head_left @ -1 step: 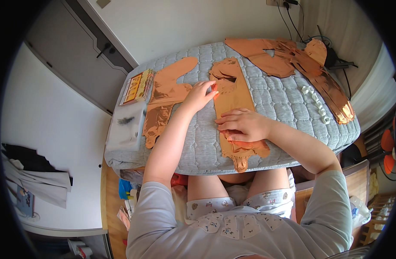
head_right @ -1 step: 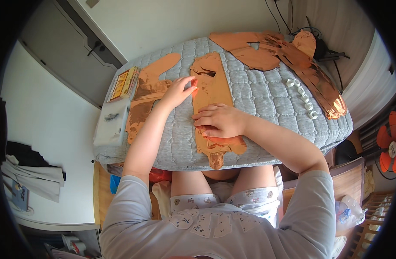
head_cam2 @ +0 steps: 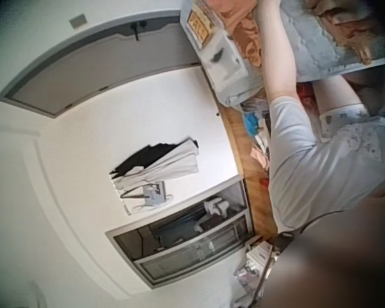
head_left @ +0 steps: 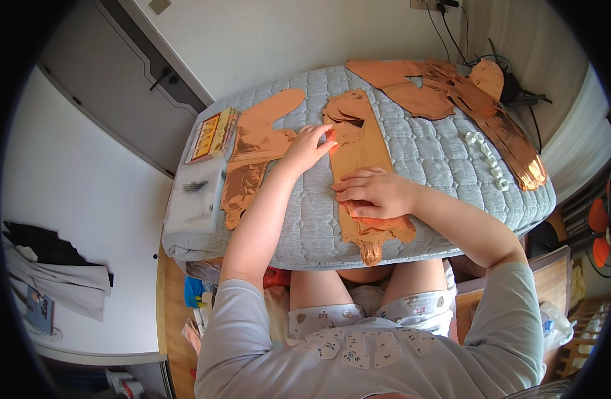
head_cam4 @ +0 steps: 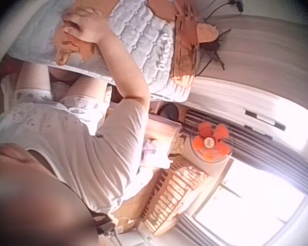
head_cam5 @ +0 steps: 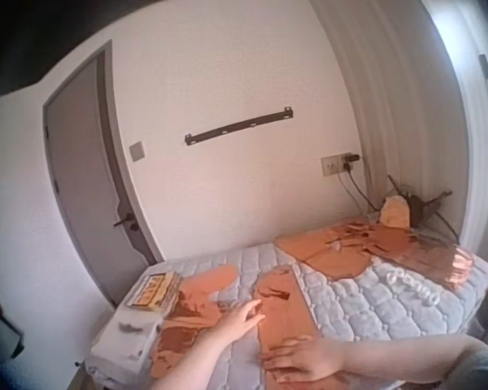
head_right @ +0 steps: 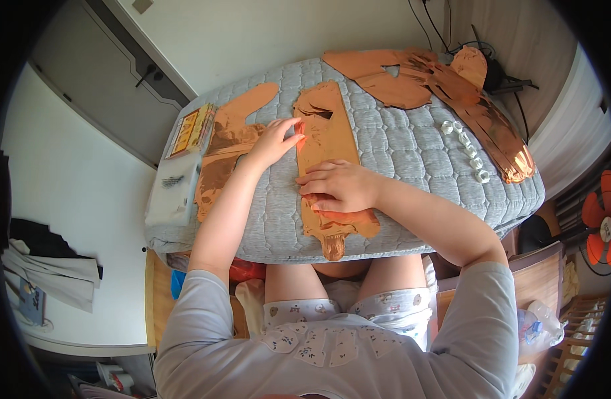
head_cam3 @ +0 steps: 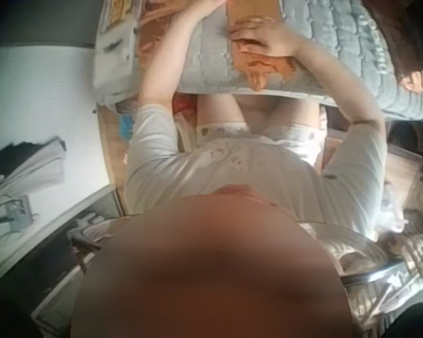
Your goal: The person lays out deflated foil balloons on a bed, flattens one with their hands, and folds it repeatedly into a small square.
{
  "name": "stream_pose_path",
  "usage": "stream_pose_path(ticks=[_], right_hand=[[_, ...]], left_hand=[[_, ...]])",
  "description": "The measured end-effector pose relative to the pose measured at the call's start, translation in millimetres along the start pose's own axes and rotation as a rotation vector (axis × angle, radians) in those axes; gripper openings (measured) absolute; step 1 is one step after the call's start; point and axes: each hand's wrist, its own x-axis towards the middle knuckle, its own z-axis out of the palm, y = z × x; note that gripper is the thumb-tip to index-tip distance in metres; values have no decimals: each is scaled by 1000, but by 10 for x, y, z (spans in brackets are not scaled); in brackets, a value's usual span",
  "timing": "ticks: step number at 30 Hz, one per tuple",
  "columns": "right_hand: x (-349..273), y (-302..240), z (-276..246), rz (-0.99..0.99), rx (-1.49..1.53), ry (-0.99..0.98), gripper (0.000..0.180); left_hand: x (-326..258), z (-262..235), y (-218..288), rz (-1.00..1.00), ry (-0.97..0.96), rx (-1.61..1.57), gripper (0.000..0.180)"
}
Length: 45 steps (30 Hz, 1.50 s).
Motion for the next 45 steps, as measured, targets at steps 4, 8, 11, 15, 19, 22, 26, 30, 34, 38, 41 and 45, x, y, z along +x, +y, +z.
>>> stream_pose_path(ticks=[4,8,11,15,19,22,26,30,34,38,41,45], right_hand=[[-16,7,5,10,3,-9,44],[-24,28,16,1,-6,4,44],[-8,22,23,-10,6,18,44],[14,40,39,-28,7,31,44],[-31,65,42,-25,36,40,45],[-29,4,-4,-1,60,35,49],[-27,16,-19,-29,77,78,47],[-24,64,-25,-61,320,172,43],[-75,185,-104,59,660,388,36],[-45,128,-272,573,136,615,30],[-144,320,-93,578,-135,622,27],[-138,429,-20,562,-216,472,28]], left_hand=[[71,-11,-57,-9,-37,22,57],[239,-102,-139,-43,-145,64,80],[326,-202,-229,-66,-200,-12,95],[336,-226,-197,-127,-205,-201,100],[211,-70,129,-214,-177,-339,86],[-20,37,309,37,-235,-196,71],[-124,67,433,94,-253,-81,65],[-141,61,471,117,-338,170,68],[-128,93,457,118,-339,219,72],[-164,76,490,84,-328,210,81],[-140,79,583,69,-363,253,91],[-165,67,553,109,-299,210,101]])
